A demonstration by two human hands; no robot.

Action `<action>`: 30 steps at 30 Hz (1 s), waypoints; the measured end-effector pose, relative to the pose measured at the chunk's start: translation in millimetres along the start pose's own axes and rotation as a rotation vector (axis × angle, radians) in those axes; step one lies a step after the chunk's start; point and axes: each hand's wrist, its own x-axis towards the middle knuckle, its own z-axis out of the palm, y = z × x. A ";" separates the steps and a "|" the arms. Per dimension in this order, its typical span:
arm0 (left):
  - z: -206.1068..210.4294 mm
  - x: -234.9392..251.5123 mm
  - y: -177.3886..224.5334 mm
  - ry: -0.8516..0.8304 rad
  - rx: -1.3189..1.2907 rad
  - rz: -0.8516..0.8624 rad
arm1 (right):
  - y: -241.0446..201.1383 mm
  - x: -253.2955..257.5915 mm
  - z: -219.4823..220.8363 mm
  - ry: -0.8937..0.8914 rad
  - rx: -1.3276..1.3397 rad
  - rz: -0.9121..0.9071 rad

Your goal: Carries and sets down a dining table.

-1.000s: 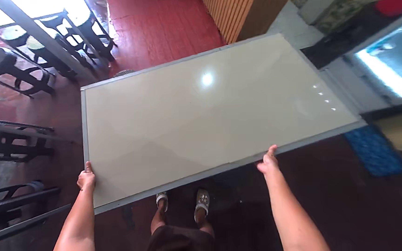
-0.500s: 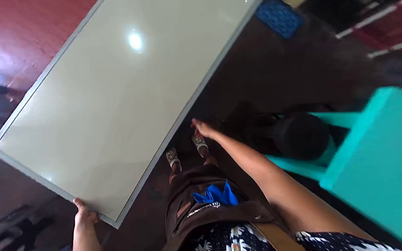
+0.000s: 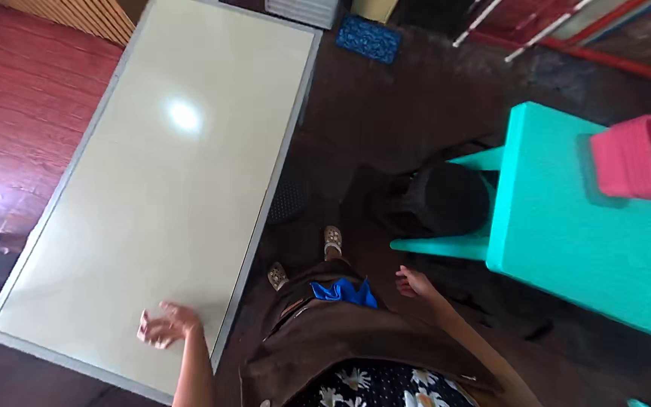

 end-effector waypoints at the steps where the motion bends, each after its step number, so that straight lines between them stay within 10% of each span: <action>1: 7.0 -10.1 35.4 -0.004 -0.062 0.105 | -10.2 -0.9 -5.5 -0.004 0.034 -0.015; 9: 63.2 -132.7 212.9 -0.326 -0.527 0.576 | -178.4 80.1 -41.7 -0.135 -0.152 -0.170; 14: 73.8 -198.9 221.8 -0.232 -0.503 -0.142 | -361.5 137.0 -40.3 -0.219 -0.514 -0.318; 19: 55.9 -210.3 195.3 -0.002 -0.857 -0.961 | -514.2 93.1 54.6 -0.344 -0.452 -0.569; 23: 37.7 -189.5 182.0 0.197 -1.225 -1.302 | -553.3 34.3 153.7 -0.428 -0.199 -0.587; 30: 65.8 -119.1 173.2 0.476 -1.503 -1.423 | -548.9 3.0 231.8 -0.455 -0.326 -0.471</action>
